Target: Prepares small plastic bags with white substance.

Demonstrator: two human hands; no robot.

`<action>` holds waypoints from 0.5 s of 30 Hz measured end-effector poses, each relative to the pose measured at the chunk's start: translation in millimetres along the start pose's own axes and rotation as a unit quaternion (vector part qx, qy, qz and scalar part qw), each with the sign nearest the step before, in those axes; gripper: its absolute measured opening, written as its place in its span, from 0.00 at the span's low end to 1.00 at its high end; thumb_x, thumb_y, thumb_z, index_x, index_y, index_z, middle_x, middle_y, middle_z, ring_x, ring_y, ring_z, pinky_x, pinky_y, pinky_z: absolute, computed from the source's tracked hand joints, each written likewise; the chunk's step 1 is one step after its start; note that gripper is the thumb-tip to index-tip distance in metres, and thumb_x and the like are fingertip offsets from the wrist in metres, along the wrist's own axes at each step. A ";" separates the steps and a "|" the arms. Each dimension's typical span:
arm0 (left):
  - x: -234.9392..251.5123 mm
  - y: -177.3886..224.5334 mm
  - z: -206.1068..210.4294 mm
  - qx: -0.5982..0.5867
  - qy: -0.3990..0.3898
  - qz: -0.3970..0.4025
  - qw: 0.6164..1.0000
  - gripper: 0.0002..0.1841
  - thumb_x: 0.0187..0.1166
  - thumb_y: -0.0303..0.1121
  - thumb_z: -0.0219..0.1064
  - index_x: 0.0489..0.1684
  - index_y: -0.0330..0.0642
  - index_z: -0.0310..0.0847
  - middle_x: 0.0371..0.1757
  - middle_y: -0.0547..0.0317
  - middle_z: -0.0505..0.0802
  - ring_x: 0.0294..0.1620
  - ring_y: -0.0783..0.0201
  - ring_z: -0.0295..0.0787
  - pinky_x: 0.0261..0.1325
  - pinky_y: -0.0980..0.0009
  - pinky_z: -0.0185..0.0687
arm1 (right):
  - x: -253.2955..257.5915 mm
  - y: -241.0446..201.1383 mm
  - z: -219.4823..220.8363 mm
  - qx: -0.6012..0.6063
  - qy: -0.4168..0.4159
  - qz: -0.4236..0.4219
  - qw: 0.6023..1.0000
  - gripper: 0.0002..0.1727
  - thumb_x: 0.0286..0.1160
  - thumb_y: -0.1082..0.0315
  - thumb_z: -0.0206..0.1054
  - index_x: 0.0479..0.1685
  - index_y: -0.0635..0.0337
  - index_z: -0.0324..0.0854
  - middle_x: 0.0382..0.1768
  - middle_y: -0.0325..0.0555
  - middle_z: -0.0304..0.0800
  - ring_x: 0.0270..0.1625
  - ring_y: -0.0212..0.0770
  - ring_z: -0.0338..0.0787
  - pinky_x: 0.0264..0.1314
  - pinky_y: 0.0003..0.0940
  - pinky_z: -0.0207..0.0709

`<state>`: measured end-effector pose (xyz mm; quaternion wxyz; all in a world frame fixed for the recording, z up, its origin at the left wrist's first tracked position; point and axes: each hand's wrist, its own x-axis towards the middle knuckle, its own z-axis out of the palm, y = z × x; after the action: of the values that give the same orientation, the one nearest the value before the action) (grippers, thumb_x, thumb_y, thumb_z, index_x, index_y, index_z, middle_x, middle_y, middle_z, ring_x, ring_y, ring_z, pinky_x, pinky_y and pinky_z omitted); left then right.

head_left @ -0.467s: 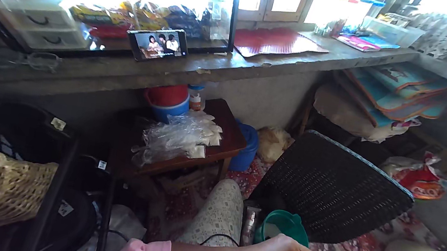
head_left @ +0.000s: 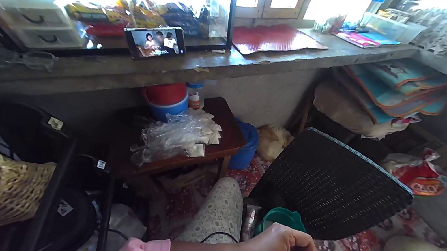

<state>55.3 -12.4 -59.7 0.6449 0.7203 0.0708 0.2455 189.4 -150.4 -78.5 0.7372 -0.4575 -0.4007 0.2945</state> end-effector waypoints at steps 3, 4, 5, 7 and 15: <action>0.4 1.1 -0.5 -0.019 -0.003 -0.016 1.000 0.11 0.78 0.31 0.73 0.47 0.30 0.83 0.36 0.53 0.89 0.32 0.69 0.83 0.39 0.71 0.82 | -0.9 -0.1 0.0 -0.009 0.010 0.005 1.000 0.08 0.77 0.71 0.73 0.49 0.48 0.91 0.42 0.31 0.96 0.41 0.27 0.93 0.49 0.24 0.90; 0.5 1.0 -0.7 -0.028 0.001 -0.017 0.999 0.11 0.79 0.31 0.72 0.46 0.30 0.83 0.36 0.54 0.89 0.32 0.70 0.83 0.39 0.72 0.82 | -0.7 -0.5 0.0 -0.012 0.007 0.009 1.000 0.08 0.77 0.71 0.72 0.49 0.50 0.92 0.42 0.32 0.96 0.40 0.27 0.93 0.48 0.24 0.90; 0.6 0.4 -0.9 -0.038 0.008 -0.015 0.999 0.10 0.80 0.30 0.71 0.45 0.30 0.83 0.36 0.55 0.88 0.31 0.71 0.83 0.38 0.73 0.81 | -0.7 -0.7 -0.2 -0.016 0.001 0.012 1.000 0.08 0.78 0.71 0.72 0.50 0.52 0.92 0.43 0.33 0.96 0.41 0.27 0.93 0.48 0.24 0.89; 0.9 -1.5 -1.1 -0.053 0.019 -0.008 0.998 0.08 0.80 0.29 0.70 0.44 0.30 0.83 0.36 0.56 0.88 0.32 0.72 0.83 0.39 0.74 0.82 | -0.8 -0.1 -0.9 -0.026 -0.009 0.010 1.000 0.07 0.79 0.70 0.71 0.49 0.51 0.92 0.43 0.32 0.96 0.40 0.26 0.92 0.48 0.24 0.88; -0.2 -1.5 -0.8 -0.084 0.025 -0.013 0.996 0.06 0.78 0.26 0.71 0.42 0.30 0.83 0.32 0.59 0.88 0.31 0.74 0.82 0.37 0.77 0.81 | 0.3 0.2 -1.0 -0.058 -0.010 -0.009 0.998 0.03 0.74 0.64 0.76 0.42 0.44 0.91 0.37 0.27 0.93 0.38 0.24 0.90 0.44 0.21 0.87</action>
<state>55.0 -11.6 -61.2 0.7039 0.6565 0.0755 0.2605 190.3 -150.5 -78.8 0.7075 -0.4933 -0.4287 0.2689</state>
